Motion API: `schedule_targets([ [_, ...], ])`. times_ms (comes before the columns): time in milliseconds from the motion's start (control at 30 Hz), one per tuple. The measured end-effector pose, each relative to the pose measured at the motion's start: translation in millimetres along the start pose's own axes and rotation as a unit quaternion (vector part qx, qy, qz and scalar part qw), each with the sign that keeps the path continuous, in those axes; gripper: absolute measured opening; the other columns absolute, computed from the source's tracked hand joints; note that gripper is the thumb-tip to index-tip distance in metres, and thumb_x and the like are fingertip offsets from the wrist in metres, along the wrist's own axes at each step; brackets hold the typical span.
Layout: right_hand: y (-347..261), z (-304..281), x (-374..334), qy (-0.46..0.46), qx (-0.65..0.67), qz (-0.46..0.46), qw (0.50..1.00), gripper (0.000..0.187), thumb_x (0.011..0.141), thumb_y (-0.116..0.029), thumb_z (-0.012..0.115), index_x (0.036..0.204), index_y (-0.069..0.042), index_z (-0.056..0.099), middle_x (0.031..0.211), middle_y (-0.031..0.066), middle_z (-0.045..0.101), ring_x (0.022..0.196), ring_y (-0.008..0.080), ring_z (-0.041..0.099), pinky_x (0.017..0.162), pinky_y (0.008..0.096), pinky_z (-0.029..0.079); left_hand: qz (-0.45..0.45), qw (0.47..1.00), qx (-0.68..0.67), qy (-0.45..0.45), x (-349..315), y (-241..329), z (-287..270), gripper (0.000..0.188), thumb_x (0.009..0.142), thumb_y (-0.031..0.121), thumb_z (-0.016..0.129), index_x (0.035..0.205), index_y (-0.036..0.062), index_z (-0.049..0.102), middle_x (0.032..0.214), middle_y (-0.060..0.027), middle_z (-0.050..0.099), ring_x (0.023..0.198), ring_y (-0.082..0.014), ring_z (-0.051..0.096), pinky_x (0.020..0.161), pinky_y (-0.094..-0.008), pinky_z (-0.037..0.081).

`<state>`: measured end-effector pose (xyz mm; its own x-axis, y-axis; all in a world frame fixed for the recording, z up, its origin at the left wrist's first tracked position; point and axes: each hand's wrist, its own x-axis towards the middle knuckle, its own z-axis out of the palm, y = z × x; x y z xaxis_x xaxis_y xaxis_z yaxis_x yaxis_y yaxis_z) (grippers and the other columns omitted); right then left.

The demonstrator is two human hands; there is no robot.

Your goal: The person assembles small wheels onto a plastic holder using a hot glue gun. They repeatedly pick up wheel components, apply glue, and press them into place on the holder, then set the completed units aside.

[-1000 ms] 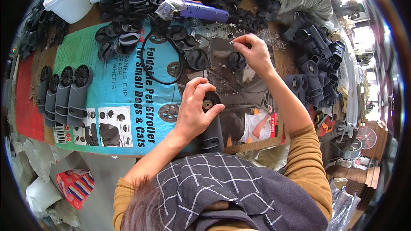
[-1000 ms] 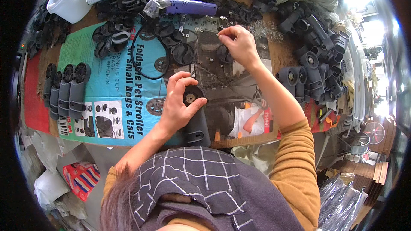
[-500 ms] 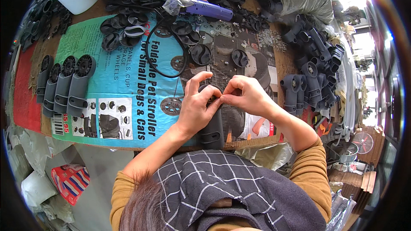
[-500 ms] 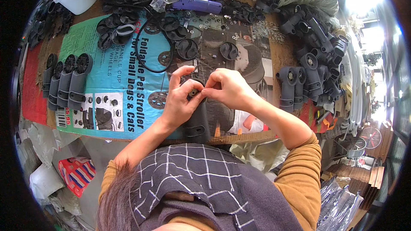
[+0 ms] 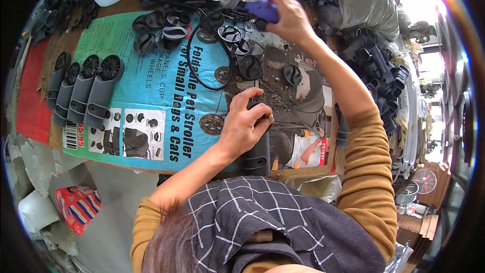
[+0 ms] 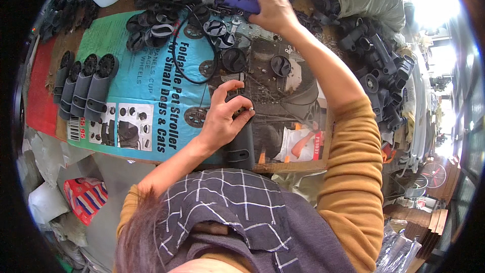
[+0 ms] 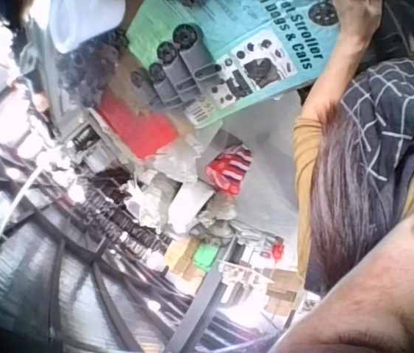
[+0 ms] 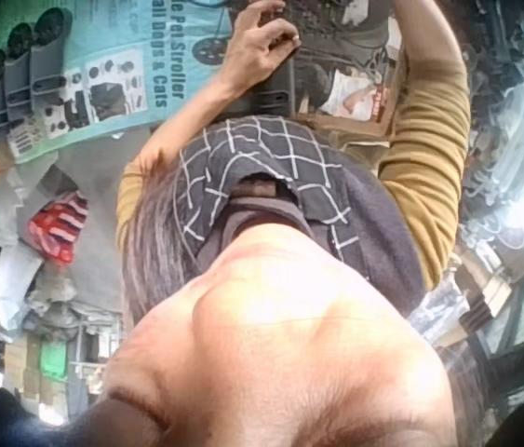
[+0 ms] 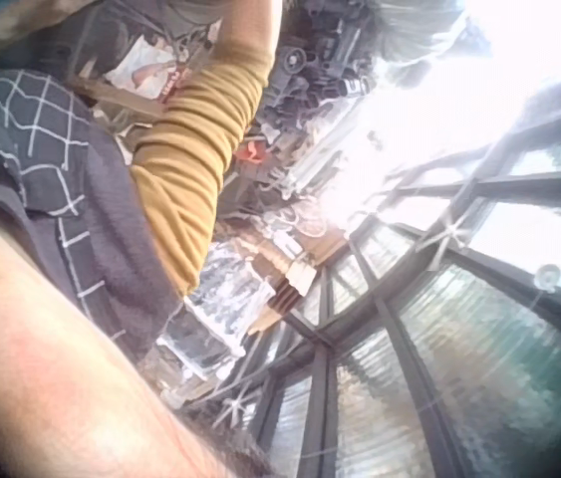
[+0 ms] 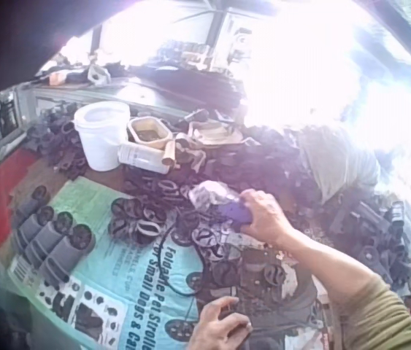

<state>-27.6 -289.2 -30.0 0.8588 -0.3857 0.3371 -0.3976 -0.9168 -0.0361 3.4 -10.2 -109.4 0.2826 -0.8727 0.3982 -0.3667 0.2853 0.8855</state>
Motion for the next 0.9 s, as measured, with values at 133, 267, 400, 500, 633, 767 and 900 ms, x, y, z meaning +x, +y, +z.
schedule_targets([
  [133,-31,-65,-52,0.107,0.161,0.072,0.978,0.066,0.069,-0.012,0.074,0.125,-0.006,0.04,0.101,0.0134,0.058,0.093,0.0276,0.061,0.081,0.0384,0.051,0.003,1.0,0.0,0.008,1,0,1,0.018,0.075,0.01,0.077,0.089,0.01,0.066,0.126,-0.0138,0.051,0.115,-0.0375,0.05,0.095,-0.0451,0.043],
  [267,-83,-65,-114,0.137,0.529,0.185,0.817,0.07,0.077,0.0,0.067,0.129,-0.007,0.021,0.099,0.0131,0.059,0.09,0.0187,0.061,0.08,0.0347,0.053,0.0,1.0,0.003,0.0,1,0,0,0.016,0.077,0.01,0.077,0.089,0.0097,0.066,0.125,-0.0134,0.051,0.115,-0.0356,0.05,0.095,-0.0432,0.042],
  [400,-112,-51,-141,0.238,0.551,0.234,0.765,0.05,0.08,-0.005,0.064,0.123,-0.004,0.038,0.099,0.0136,0.059,0.089,0.0239,0.063,0.084,0.0416,0.052,-0.008,1.0,0.002,-0.013,1,0,0,0.016,0.079,0.01,0.076,0.091,0.0092,0.066,0.126,-0.0139,0.05,0.117,-0.0336,0.048,0.099,-0.0416,0.039],
  [500,-118,-69,-143,0.274,0.606,0.255,0.702,0.048,0.084,-0.017,0.069,0.121,-0.005,0.041,0.093,0.014,0.059,0.079,0.0246,0.06,0.077,0.0419,0.052,0.011,1.0,0.028,0.002,1,-1,1,0.018,0.076,0.01,0.077,0.091,0.0104,0.067,0.123,-0.013,0.052,0.113,-0.0355,0.05,0.093,-0.0433,0.044],
  [633,-134,-99,-147,0.3,0.678,0.195,0.642,0.065,0.081,-0.058,0.063,0.121,-0.01,0.045,0.084,0.011,0.057,0.071,0.0235,0.057,0.067,0.0387,0.049,0.01,1.0,0.024,0.004,-1,-2,3,0.018,0.077,0.01,0.077,0.091,0.0106,0.067,0.123,-0.0128,0.052,0.113,-0.0353,0.05,0.094,-0.0431,0.043],
  [767,-143,-103,-144,0.315,0.663,0.181,0.654,0.065,0.081,-0.054,0.062,0.125,-0.012,0.038,0.083,0.0135,0.058,0.068,0.0246,0.057,0.067,0.0408,0.048,-0.004,1.0,0.004,-0.008,-1,-4,3,0.018,0.076,0.01,0.077,0.091,0.0104,0.068,0.124,-0.013,0.052,0.113,-0.0348,0.049,0.094,-0.0433,0.043],
  [900,-143,-102,-143,0.292,0.721,0.14,0.612,0.063,0.084,-0.049,0.061,0.126,-0.011,0.032,0.083,0.0149,0.058,0.074,0.0263,0.06,0.07,0.0429,0.052,0.018,0.999,0.036,0.003,-1,-3,3,0.017,0.076,0.01,0.078,0.09,0.0101,0.068,0.124,-0.0143,0.052,0.114,-0.0342,0.05,0.094,-0.0432,0.043],
])
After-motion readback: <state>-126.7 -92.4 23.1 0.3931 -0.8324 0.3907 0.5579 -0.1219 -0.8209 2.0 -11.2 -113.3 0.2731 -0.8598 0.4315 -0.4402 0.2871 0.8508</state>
